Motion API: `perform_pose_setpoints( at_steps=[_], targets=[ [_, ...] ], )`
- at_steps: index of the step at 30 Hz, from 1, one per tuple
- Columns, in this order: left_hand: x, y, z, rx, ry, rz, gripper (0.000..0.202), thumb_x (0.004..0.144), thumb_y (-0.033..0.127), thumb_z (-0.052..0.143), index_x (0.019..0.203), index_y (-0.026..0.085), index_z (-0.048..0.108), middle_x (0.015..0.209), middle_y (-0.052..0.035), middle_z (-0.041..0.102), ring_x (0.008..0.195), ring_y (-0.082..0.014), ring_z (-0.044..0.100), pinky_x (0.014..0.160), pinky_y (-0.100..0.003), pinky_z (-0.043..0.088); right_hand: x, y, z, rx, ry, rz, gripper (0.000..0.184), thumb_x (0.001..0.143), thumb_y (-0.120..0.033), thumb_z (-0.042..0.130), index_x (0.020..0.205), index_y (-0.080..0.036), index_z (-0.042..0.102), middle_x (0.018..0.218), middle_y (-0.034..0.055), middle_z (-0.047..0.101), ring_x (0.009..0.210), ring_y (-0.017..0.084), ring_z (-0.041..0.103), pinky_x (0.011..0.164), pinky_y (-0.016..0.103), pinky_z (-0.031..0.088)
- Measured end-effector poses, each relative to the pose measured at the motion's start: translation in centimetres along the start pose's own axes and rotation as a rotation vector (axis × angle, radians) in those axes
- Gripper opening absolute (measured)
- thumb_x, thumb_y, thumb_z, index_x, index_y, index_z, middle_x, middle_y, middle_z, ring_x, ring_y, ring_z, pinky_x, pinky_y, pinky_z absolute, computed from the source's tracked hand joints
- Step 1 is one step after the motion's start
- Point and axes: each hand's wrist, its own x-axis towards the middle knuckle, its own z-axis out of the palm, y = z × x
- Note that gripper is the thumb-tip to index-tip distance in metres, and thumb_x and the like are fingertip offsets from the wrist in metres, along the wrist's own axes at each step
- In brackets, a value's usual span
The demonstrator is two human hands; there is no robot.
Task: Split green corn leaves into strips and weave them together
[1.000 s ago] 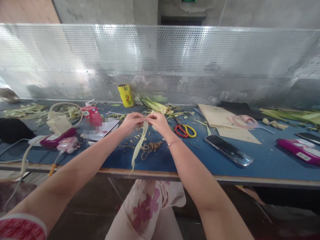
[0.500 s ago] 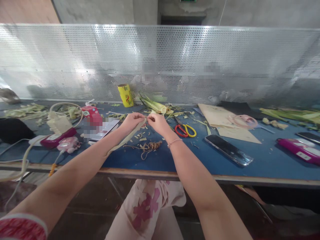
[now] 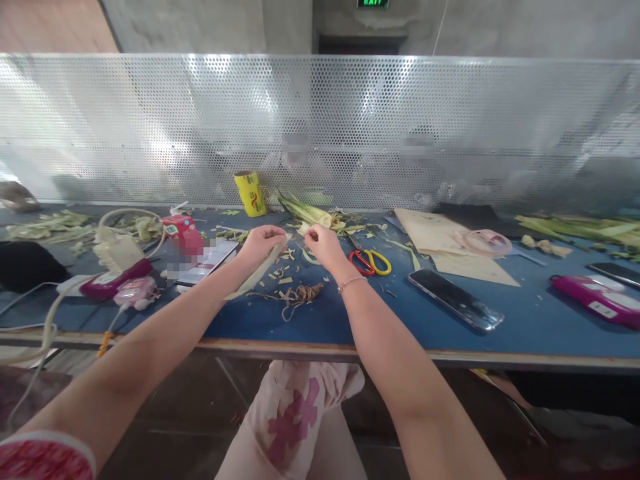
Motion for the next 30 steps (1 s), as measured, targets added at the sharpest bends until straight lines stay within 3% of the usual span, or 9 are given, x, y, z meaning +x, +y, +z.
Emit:
perform_pose_setpoints(
  at_steps=[3, 6, 10, 15, 22, 26, 30],
  targets=[
    [0.3, -0.8, -0.2, 0.057, -0.019, 0.049, 0.009, 0.063, 0.015, 0.067, 0.072, 0.014, 0.066, 0.059, 0.0008, 0.062, 0.052, -0.0085, 0.051, 0.054, -0.022, 0.041, 0.0, -0.1, 0.2, 0.058, -0.003, -0.002, 0.017, 0.075, -0.014, 0.053, 0.09, -0.016, 0.061, 0.076, 0.0039, 0.067, 0.067, 0.015, 0.065, 0.072, 0.031, 0.05],
    [0.6, -1.1, -0.3, 0.083, -0.043, 0.067, 0.014, 0.063, 0.02, 0.068, 0.076, 0.014, 0.067, 0.064, 0.0003, 0.064, 0.058, -0.0094, 0.053, 0.059, -0.023, 0.042, -0.3, -1.1, 0.4, 0.021, -0.064, -0.096, 0.015, 0.078, -0.02, 0.054, 0.088, -0.016, 0.064, 0.084, 0.0061, 0.069, 0.076, 0.015, 0.064, 0.074, 0.03, 0.048],
    [0.3, -0.5, -0.2, 0.11, -0.063, 0.077, 0.012, 0.063, 0.019, 0.067, 0.073, 0.013, 0.067, 0.064, -0.0002, 0.064, 0.06, -0.0098, 0.054, 0.064, -0.024, 0.043, -0.6, -1.9, 0.5, -0.125, -0.103, -0.213, 0.016, 0.082, -0.025, 0.05, 0.072, -0.017, 0.062, 0.07, 0.0022, 0.064, 0.067, 0.014, 0.056, 0.068, 0.027, 0.042],
    [0.0, -0.1, -0.1, 0.099, -0.049, 0.073, 0.012, 0.06, 0.018, 0.068, 0.071, 0.013, 0.066, 0.063, -0.0009, 0.064, 0.058, -0.0105, 0.056, 0.061, -0.024, 0.044, -0.5, -1.7, 0.7, -0.162, -0.11, -0.252, 0.02, 0.083, -0.024, 0.046, 0.065, -0.018, 0.053, 0.062, -0.0013, 0.053, 0.06, 0.011, 0.047, 0.061, 0.024, 0.035],
    [0.4, -0.1, -0.6, -0.111, -0.019, -0.046, 0.019, 0.054, 0.021, 0.074, 0.068, 0.013, 0.064, 0.053, 0.0009, 0.06, 0.049, -0.0079, 0.051, 0.053, -0.022, 0.043, 0.1, -1.3, 1.9, 0.207, -0.11, 0.063, 0.02, 0.08, -0.03, 0.046, 0.063, -0.02, 0.047, 0.056, -0.0035, 0.052, 0.052, 0.011, 0.049, 0.056, 0.023, 0.039],
    [0.2, 0.3, -0.7, -0.242, 0.029, -0.085, 0.018, 0.054, 0.017, 0.075, 0.066, 0.012, 0.062, 0.055, 0.0013, 0.06, 0.051, -0.0085, 0.056, 0.058, -0.023, 0.048, 0.4, -0.6, 1.9, 0.205, -0.002, 0.171, 0.018, 0.076, -0.028, 0.049, 0.061, -0.02, 0.048, 0.052, -0.0047, 0.05, 0.048, 0.01, 0.046, 0.049, 0.022, 0.036],
    [0.6, -0.1, -1.0, -0.227, 0.134, -0.042, 0.013, 0.061, 0.016, 0.071, 0.069, 0.012, 0.061, 0.057, 0.0001, 0.06, 0.052, -0.0103, 0.058, 0.06, -0.027, 0.05, 1.1, 0.9, 1.5, 0.267, 0.106, 0.354, 0.013, 0.073, -0.022, 0.049, 0.061, -0.019, 0.05, 0.049, -0.0048, 0.05, 0.044, 0.01, 0.047, 0.046, 0.022, 0.037]
  ],
)
